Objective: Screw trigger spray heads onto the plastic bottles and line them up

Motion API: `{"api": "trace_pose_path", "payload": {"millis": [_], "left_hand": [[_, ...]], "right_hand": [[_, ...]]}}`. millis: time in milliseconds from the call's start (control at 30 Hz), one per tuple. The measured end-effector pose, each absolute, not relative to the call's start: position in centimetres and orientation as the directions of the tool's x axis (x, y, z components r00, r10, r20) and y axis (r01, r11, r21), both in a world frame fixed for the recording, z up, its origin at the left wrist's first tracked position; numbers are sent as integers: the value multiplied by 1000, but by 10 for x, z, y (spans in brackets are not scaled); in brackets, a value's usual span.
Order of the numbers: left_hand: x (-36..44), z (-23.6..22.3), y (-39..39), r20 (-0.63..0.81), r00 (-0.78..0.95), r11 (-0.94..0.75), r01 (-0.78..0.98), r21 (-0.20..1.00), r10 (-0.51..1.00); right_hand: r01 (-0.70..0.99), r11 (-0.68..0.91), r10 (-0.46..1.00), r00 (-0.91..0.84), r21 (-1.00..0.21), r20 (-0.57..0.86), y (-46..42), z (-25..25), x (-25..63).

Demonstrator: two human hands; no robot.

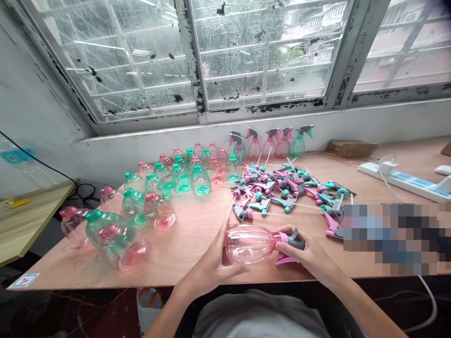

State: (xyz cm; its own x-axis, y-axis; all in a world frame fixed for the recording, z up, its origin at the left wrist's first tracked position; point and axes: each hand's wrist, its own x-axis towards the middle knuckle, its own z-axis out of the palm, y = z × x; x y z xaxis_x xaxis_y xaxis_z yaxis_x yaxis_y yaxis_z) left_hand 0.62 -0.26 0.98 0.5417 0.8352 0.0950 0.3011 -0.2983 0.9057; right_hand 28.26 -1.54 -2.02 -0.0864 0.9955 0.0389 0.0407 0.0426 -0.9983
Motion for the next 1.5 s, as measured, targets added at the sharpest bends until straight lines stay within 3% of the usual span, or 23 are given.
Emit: {"api": "trace_pose_path", "payload": {"millis": [200, 467, 667, 867, 1067, 1200, 1333, 1500], "left_hand": [[3, 10, -6, 47, 501, -226, 303, 926, 864], [-2, 12, 3, 99, 590, -176, 73, 982, 802], [-6, -1, 0, -1, 531, 21, -32, 999, 847], [-8, 3, 2, -10, 613, -7, 25, 1000, 790], [-10, 8, -5, -2, 540, -116, 185, 976, 842], [-12, 9, -7, 5, 542, -161, 241, 957, 841], [-13, 9, -4, 3, 570, -184, 259, 948, 821], [-12, 10, -5, -31, 568, -130, 241, 962, 822]], "right_hand": [[23, 34, 989, -148, -999, 30, -15, -20, 284], [48, 70, 987, -146, -996, 63, -16, -24, 288], [18, 5, 981, -196, -1000, 2, -18, -21, 288], [17, -8, 986, -165, -1000, -10, -19, -21, 289], [31, 11, 989, -151, -999, 6, -19, -18, 287], [-64, -50, 986, -164, -997, -39, -18, -18, 287], [-151, -92, 982, -175, -984, -65, -17, -21, 289], [-77, -75, 984, -168, -994, -61, -19, -19, 288]]}}
